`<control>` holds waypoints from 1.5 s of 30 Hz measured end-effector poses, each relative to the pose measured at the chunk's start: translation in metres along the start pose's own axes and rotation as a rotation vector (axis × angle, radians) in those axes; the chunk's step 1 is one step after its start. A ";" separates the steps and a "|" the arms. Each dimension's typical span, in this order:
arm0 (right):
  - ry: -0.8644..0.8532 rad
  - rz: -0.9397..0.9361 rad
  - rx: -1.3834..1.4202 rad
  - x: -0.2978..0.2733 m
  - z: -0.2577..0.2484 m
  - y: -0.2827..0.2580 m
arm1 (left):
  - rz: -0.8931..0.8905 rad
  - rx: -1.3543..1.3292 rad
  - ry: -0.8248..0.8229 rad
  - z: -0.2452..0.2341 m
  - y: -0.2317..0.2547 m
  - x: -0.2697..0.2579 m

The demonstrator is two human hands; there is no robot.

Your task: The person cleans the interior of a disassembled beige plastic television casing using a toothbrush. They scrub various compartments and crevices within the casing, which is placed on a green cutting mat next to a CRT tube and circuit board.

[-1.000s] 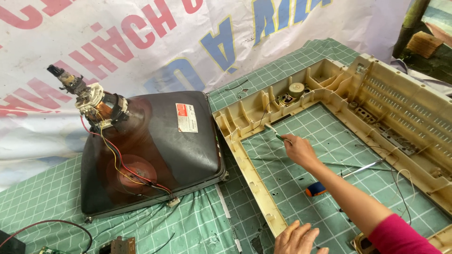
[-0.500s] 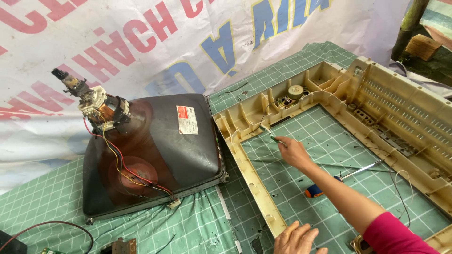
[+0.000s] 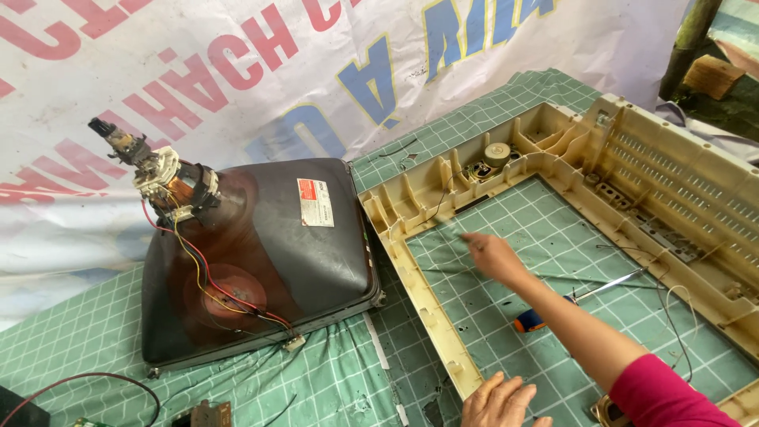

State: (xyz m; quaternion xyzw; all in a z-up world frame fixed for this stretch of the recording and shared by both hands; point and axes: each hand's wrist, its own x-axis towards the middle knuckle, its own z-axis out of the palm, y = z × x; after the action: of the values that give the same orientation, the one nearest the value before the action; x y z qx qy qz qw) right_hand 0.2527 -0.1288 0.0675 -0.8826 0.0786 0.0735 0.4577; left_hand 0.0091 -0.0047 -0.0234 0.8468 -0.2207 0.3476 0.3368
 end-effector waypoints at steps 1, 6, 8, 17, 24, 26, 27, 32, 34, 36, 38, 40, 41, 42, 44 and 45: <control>0.001 0.000 0.005 -0.004 0.008 0.003 | 0.003 0.002 -0.003 -0.003 0.002 0.001; -0.196 -0.104 -0.408 -0.032 0.000 -0.012 | -0.077 -0.041 -0.091 -0.008 0.006 0.004; -0.138 -0.080 -0.301 -0.034 -0.022 -0.026 | -0.034 -0.016 -0.040 -0.005 0.003 0.004; 0.263 0.211 -0.408 0.028 -0.098 0.052 | -0.158 -0.044 -0.113 0.005 0.005 -0.001; 0.155 0.248 -0.593 0.035 -0.083 0.037 | -0.075 0.064 -0.040 0.015 -0.006 -0.012; 0.113 0.255 -0.549 0.036 -0.067 0.036 | -0.087 0.058 -0.061 0.017 -0.006 -0.016; 0.072 0.259 -0.504 0.036 -0.059 0.036 | -0.099 0.053 -0.081 0.018 -0.005 -0.018; 0.068 0.136 -0.416 0.007 -0.077 0.019 | -0.097 0.016 -0.150 0.009 -0.005 -0.015; 0.097 0.140 -0.321 0.009 -0.092 0.018 | -0.119 -0.009 -0.213 0.009 -0.004 -0.015; 0.241 0.188 -0.430 0.027 -0.103 0.035 | -0.058 0.051 -0.047 0.011 -0.004 -0.010; 0.188 0.239 -0.451 0.029 -0.094 0.035 | -0.062 0.050 -0.058 0.013 -0.006 -0.013; 0.131 0.291 -0.475 0.028 -0.077 0.038 | -0.069 0.049 -0.069 0.014 -0.008 -0.013; 0.095 0.206 -0.436 0.027 -0.066 0.041 | -0.048 0.061 -0.038 0.014 -0.009 -0.012; 0.055 0.122 -0.400 0.024 -0.053 0.045 | -0.033 0.071 -0.008 0.013 -0.007 -0.012; -0.001 0.064 -0.453 0.006 -0.050 0.037 | -0.083 0.026 -0.093 0.009 -0.004 -0.014; -0.054 0.004 -0.504 -0.003 -0.048 0.033 | -0.129 -0.019 -0.177 0.008 -0.003 -0.015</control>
State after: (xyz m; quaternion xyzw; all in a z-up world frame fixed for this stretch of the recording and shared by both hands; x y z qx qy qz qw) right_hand 0.2461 -0.1871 0.0693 -0.9663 0.0472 0.1153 0.2251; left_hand 0.0044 -0.0062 -0.0399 0.8834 -0.1980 0.2468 0.3457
